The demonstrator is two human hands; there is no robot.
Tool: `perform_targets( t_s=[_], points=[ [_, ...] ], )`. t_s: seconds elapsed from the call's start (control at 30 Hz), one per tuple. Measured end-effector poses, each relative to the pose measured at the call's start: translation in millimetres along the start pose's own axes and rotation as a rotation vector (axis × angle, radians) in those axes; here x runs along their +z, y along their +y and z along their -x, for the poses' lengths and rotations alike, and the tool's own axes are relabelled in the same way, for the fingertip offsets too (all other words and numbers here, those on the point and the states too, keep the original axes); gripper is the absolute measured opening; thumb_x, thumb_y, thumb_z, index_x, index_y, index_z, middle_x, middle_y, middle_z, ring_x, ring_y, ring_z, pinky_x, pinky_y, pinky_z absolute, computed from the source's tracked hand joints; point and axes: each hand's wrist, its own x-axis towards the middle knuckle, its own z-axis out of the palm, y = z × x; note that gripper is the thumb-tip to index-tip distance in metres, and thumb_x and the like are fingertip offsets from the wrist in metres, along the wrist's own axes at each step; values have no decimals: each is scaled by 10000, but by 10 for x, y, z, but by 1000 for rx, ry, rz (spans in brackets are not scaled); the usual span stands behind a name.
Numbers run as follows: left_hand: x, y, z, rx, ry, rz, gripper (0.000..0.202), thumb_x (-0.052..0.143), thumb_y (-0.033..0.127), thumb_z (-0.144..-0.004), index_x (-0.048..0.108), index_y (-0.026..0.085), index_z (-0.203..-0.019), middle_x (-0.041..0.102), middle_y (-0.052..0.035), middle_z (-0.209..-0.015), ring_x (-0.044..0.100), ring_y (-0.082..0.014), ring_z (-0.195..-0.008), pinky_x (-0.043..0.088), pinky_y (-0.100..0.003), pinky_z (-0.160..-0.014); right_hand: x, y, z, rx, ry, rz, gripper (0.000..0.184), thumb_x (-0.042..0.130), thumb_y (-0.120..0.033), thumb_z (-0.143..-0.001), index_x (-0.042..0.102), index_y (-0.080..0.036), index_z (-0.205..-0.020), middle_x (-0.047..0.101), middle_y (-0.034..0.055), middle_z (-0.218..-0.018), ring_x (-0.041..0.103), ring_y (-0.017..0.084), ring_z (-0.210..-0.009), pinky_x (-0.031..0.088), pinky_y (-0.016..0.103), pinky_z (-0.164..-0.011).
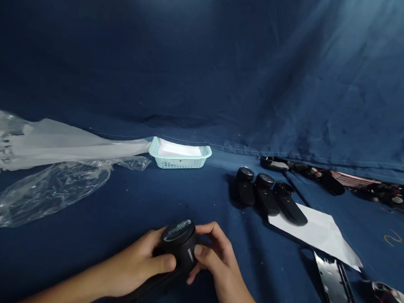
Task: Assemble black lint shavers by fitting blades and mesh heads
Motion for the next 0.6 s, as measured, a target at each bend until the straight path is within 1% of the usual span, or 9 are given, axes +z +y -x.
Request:
perform_targets(
  t_s=[0.1, 0.2, 0.27, 0.37, 0.43, 0.6],
  points=[
    [24, 23, -1, 29, 1, -84, 515, 668, 486, -820, 601, 169, -1221, 714, -58, -962, 620, -217, -891, 465, -306, -785, -33, 22, 19, -11, 31, 79, 203, 606, -365, -866, 549, -205, -977, 557, -4, -806, 519, 111, -598, 448, 243, -519],
    [29, 15, 0, 43, -4, -128, 478, 655, 451, -843, 591, 186, -1235, 714, -49, -990, 621, -228, -941, 456, -319, -835, -36, 31, 28, -21, 61, 163, 249, 603, -417, -864, 526, -207, -972, 531, -14, -765, 485, 104, -574, 416, 220, -491],
    [25, 5, 1, 37, 21, -171, 453, 667, 410, -842, 588, 197, -1234, 704, -47, -1039, 615, -234, -970, 451, -325, -856, -17, 23, 29, -24, 68, 178, 275, 611, -441, -849, 506, -215, -965, 525, -11, -780, 477, 105, -577, 408, 212, -474],
    [18, 0, 3, 23, 49, -215, 439, 690, 357, -827, 587, 200, -1223, 678, -53, -1117, 594, -248, -1030, 437, -340, -898, 15, 0, 31, -16, 34, 144, 301, 632, -444, -827, 482, -232, -978, 529, -2, -850, 469, 103, -600, 404, 198, -462],
    [15, 2, 1, 20, 38, -210, 469, 685, 367, -829, 570, 198, -1251, 676, -58, -1113, 588, -254, -1038, 441, -345, -896, 24, -12, 32, -12, 11, 121, 304, 641, -437, -821, 476, -238, -981, 524, 0, -877, 462, 101, -611, 402, 189, -457],
    [6, -2, -10, 35, 42, -216, 567, 665, 470, -826, 547, 183, -1300, 678, -61, -1055, 589, -246, -975, 459, -336, -845, 22, -25, 28, -17, -19, 91, 338, 669, -422, -808, 458, -242, -1000, 504, 0, -887, 455, 107, -648, 398, 171, -443]
  ],
)
